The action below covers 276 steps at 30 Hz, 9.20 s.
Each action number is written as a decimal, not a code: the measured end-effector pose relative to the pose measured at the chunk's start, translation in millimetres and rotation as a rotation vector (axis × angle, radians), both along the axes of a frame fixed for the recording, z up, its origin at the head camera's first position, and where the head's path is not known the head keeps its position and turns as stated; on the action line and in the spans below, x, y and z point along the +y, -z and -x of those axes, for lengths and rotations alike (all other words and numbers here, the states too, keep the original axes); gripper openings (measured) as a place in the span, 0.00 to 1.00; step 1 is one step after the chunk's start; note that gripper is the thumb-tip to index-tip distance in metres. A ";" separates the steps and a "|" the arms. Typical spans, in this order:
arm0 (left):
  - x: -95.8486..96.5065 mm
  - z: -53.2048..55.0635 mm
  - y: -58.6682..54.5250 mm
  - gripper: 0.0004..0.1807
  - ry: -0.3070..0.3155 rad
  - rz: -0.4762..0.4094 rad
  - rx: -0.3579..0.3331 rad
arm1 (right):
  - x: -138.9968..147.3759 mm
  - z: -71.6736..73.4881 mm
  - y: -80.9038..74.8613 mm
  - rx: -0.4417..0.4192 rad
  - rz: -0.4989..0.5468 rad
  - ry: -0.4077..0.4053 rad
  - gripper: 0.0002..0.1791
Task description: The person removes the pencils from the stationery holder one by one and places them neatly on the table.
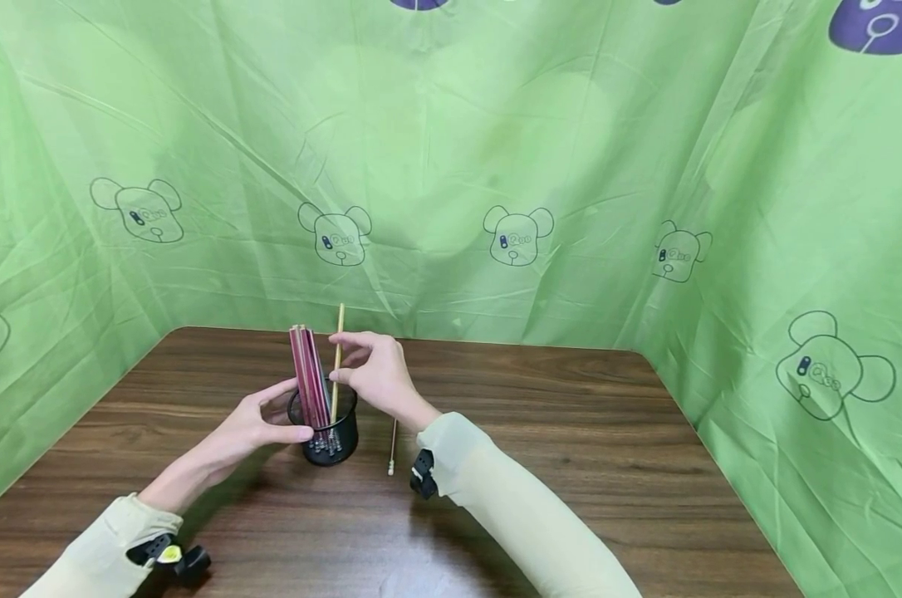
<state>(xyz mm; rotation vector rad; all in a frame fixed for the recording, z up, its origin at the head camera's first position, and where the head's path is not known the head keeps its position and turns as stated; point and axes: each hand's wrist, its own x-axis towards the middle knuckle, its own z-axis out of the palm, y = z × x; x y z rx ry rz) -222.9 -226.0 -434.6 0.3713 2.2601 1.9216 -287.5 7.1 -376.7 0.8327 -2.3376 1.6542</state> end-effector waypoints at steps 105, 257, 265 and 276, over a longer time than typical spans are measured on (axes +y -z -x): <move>-0.6 -0.6 -5.6 0.53 -0.011 0.011 -0.029 | 95.3 16.5 48.9 -0.320 -0.357 0.093 0.38; -2.2 -2.0 -5.3 0.53 0.003 0.000 -0.013 | 82.9 -4.2 6.7 -0.080 -0.322 -0.167 0.22; -1.0 -0.9 -4.8 0.52 0.009 0.000 -0.012 | 58.3 -2.1 0.3 -0.055 -0.309 -0.184 0.20; -1.2 1.1 -2.6 0.50 0.010 0.017 -0.018 | 24.5 1.3 -6.3 -0.048 -0.291 -0.179 0.22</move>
